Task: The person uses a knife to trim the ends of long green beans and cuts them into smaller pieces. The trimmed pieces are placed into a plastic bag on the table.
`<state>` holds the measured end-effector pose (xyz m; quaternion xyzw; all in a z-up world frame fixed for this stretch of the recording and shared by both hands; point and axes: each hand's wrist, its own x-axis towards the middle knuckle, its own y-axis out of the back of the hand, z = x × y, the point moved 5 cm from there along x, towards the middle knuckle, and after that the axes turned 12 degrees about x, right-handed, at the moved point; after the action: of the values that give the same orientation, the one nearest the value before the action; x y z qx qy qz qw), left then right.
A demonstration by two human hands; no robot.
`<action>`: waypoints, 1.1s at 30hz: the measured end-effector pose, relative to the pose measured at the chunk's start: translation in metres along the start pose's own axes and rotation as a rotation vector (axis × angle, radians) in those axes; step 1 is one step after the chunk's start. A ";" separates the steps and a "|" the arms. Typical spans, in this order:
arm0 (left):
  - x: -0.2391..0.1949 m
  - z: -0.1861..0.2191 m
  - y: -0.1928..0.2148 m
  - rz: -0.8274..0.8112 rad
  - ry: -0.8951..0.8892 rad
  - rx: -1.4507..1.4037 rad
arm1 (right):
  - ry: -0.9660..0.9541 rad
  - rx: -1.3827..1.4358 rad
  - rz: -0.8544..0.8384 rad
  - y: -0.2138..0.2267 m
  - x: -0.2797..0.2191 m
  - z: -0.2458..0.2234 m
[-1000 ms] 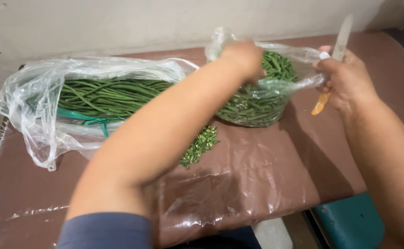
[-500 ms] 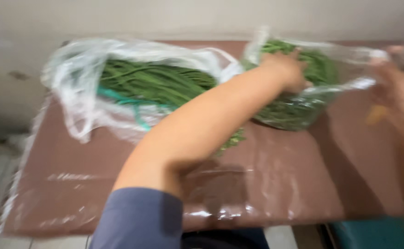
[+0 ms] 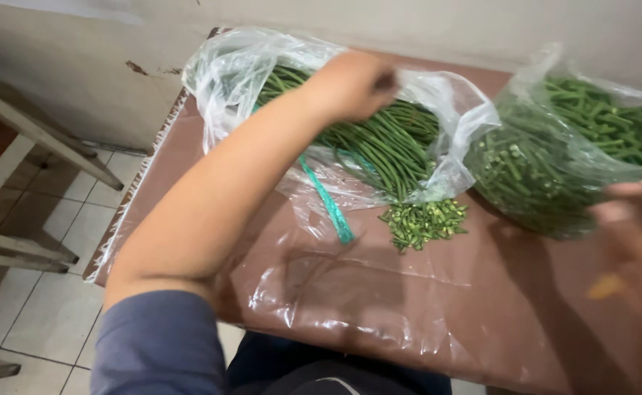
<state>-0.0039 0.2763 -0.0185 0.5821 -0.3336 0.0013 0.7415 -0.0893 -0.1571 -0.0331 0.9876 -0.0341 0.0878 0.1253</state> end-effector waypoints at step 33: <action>-0.102 0.039 -0.065 0.183 -0.103 0.064 | 0.000 0.077 -0.276 -0.224 0.014 0.071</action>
<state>-0.0768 0.2607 -0.1213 0.5720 -0.4228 0.0497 0.7011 -0.0435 0.0406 -0.1521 0.9871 0.1052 0.0708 0.0979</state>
